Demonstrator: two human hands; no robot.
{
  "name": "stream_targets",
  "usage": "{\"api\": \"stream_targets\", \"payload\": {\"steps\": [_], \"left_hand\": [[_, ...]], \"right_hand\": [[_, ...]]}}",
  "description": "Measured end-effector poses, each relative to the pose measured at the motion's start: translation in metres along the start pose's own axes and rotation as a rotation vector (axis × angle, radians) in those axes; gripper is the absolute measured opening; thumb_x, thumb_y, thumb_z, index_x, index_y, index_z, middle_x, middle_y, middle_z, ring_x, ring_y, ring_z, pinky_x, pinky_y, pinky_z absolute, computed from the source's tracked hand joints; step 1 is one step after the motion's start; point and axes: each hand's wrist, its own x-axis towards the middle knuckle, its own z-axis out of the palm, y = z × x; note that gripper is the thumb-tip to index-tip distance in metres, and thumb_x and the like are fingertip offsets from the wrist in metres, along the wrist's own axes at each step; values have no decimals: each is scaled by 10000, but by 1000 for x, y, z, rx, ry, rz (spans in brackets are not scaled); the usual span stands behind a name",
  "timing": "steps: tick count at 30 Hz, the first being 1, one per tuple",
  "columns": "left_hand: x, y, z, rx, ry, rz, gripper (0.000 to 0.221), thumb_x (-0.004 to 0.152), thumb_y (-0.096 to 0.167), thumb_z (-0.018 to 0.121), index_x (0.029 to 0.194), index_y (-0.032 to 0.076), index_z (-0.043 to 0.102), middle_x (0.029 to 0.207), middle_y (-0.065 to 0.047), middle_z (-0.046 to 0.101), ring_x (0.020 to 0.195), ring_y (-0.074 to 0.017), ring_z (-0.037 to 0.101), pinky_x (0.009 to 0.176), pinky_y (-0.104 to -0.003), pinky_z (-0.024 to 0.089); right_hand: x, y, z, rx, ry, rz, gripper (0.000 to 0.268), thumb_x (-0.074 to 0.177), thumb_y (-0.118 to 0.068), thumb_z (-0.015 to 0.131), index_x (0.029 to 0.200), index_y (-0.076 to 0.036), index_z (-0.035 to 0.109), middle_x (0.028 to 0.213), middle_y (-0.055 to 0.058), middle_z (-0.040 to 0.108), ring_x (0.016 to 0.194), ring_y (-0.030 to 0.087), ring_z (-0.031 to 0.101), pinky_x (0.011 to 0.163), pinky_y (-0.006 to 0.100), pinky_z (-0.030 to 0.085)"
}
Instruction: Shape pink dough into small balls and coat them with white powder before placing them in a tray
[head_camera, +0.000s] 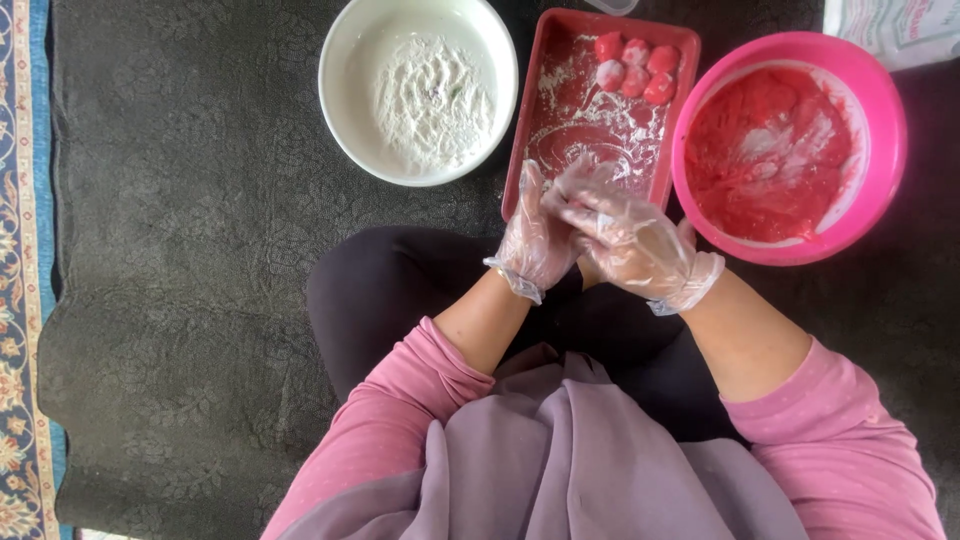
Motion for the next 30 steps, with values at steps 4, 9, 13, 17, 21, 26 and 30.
{"api": "stream_targets", "payload": {"steps": [4,9,13,17,21,26,30], "left_hand": [[0,-2,9,-38,93,5,953,950,795,398,1602,112,270,1596,-264,314,1444,-492,337,1154,-686,318],[5,4,9,285,147,-87,1041,920,837,187,1649,105,48,1682,-227,145,1542,-446,109,1222,-655,77],[26,-10,-20,658,364,-141,925,915,795,323,1599,191,172,1611,-137,234,1491,-387,177,1219,-557,132],[62,-29,-66,1682,323,-299,680,809,786,542,1413,473,526,1220,-44,748,1229,-241,661,1055,-425,537],[37,-15,-40,1859,191,-351,777,749,826,531,1372,368,617,1247,-67,739,1241,-291,661,1035,-449,533],[30,-6,-25,2110,-78,-348,584,869,717,366,1181,408,752,1182,-136,726,1101,-370,681,889,-449,517],[30,-2,-21,2054,-60,-406,655,844,726,394,1184,309,768,1203,-153,721,1136,-351,675,905,-430,504]], "right_hand": [[22,-13,-22,43,69,71,393,874,-24,748,1264,-50,704,1240,195,700,1158,366,658,1038,450,520],[26,33,-38,336,30,297,285,892,-43,769,1167,-115,781,1152,115,758,1056,275,712,891,368,574],[31,88,-36,422,49,493,265,917,-73,798,1180,-71,767,1106,163,745,989,246,708,818,350,571],[30,152,-10,333,19,773,309,823,-203,779,1130,-235,793,983,57,745,882,211,704,743,376,557],[51,182,15,282,64,766,373,774,-163,769,1138,-235,803,949,81,741,889,226,706,724,370,556],[90,213,53,292,173,522,325,880,140,641,702,-128,600,714,-59,529,702,101,525,714,297,450],[115,230,80,267,69,705,238,978,63,581,1166,8,716,1235,217,694,1141,298,689,949,314,605]]}}
